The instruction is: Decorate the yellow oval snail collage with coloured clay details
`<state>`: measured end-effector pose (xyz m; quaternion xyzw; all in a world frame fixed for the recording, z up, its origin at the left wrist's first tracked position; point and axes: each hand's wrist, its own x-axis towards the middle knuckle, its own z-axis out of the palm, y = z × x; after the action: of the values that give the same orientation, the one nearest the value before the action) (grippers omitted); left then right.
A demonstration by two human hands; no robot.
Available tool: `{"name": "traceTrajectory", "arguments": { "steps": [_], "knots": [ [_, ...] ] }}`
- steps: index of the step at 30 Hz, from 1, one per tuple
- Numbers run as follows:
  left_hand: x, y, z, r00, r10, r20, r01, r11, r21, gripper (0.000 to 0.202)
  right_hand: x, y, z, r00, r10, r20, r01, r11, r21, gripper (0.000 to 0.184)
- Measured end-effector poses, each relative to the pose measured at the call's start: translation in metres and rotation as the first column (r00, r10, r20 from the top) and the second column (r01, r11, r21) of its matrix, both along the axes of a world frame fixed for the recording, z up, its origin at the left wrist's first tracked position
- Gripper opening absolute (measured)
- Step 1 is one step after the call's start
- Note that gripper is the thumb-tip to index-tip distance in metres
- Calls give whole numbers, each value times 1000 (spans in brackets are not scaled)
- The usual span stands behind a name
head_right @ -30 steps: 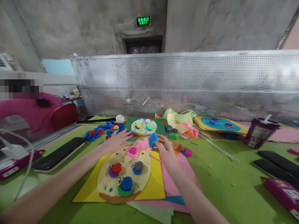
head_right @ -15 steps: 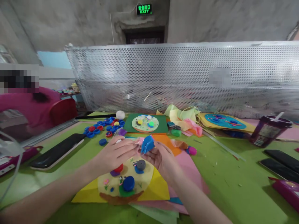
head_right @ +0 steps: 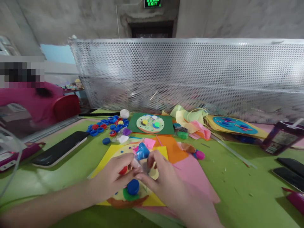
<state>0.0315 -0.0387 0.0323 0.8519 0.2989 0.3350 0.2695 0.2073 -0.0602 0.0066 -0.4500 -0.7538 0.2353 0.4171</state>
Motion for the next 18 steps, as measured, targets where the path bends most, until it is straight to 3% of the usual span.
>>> {"name": "traceTrajectory", "arguments": {
  "steps": [3, 6, 10, 14, 18],
  "knots": [
    [1, -2, 4, 1000, -9, -12, 7, 991, -135, 19, 3, -5, 10, 970, 90, 225, -98, 995, 26, 27],
    [0, 0, 7, 997, -72, 6, 72, 969, -237, 21, 4, -8, 21, 957, 167, 237, -167, 986, -23, 28],
    [-1, 1, 8, 981, -136, 137, 180, 901, -395, 24, 11, -4, 33, 972, 101, 214, -98, 995, -21, 31],
    [0, 3, 6, 988, -99, 122, 145, 871, -469, 24, 17, -1, 32, 982, -106, 159, 63, 964, 257, 35],
    [-2, 4, 2, 980, -78, 182, 161, 848, -505, 22, 19, 0, 28, 972, -70, 223, -33, 905, 425, 17]
  ]
}}
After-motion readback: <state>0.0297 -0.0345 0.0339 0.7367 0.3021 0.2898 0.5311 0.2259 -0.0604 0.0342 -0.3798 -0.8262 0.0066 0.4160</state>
